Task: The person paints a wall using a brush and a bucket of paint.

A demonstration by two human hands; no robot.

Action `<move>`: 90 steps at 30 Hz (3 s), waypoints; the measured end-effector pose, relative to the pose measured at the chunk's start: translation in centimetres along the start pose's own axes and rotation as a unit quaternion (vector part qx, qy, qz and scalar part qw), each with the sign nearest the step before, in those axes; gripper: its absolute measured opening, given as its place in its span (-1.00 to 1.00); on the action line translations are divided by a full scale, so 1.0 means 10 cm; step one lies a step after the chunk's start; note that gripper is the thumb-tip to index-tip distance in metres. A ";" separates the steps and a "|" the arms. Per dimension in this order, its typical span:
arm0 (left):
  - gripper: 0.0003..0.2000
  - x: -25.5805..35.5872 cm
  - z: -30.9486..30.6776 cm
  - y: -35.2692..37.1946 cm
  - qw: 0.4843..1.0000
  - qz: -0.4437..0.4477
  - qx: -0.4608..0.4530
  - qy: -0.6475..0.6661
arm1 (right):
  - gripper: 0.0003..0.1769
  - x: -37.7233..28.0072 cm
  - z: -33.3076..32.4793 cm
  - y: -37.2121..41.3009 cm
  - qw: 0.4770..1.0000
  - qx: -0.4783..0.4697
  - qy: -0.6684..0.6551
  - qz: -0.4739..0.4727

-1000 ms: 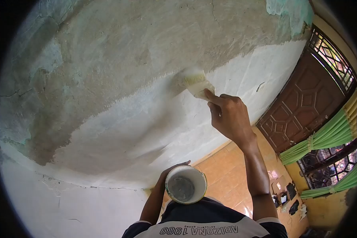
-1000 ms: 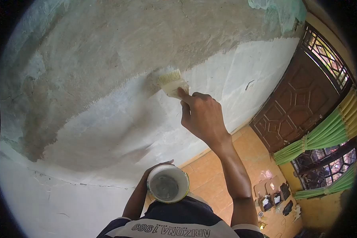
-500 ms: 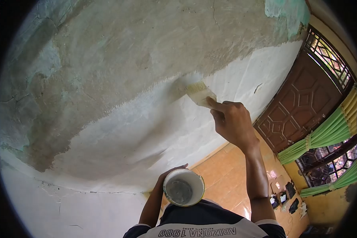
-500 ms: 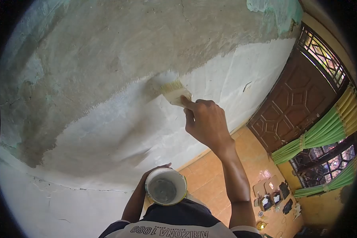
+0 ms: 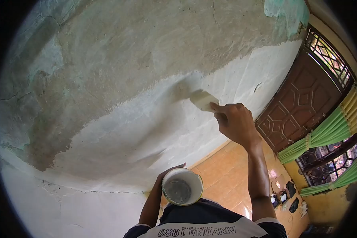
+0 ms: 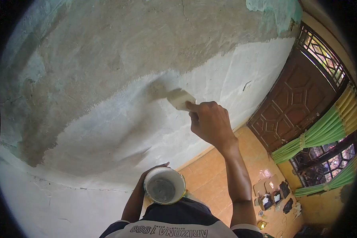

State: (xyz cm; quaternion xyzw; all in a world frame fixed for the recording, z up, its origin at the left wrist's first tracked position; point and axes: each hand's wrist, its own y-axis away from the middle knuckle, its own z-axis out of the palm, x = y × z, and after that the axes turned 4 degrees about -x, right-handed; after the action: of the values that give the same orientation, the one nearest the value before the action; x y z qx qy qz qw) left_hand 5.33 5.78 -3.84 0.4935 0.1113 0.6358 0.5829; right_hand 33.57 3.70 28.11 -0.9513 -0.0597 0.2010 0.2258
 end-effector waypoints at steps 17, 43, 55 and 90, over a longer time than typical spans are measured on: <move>-0.52 -0.19 -0.20 -0.10 1.000 0.013 0.015 0.017 | -0.57 -0.25 0.01 -0.20 0.990 0.116 -0.027 -0.079; -0.48 -0.23 -0.02 0.18 0.999 0.005 0.035 0.033 | -0.55 -0.43 -0.20 -0.15 0.984 0.151 -0.089 -0.028; -0.48 -0.15 0.14 0.35 0.998 0.019 0.063 0.017 | -0.61 0.02 -0.03 -0.02 1.000 -0.006 0.011 -0.017; -0.50 -0.29 0.02 0.09 0.997 -0.017 0.067 0.031 | -0.47 0.42 0.38 -0.30 0.989 0.127 -0.032 -0.068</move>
State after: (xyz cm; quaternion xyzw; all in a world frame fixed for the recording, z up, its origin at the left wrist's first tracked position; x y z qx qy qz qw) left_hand 4.44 2.90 -4.52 0.5097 0.1799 0.6319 0.5555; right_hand 35.73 8.76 24.83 -0.9016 -0.1057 0.2216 0.3560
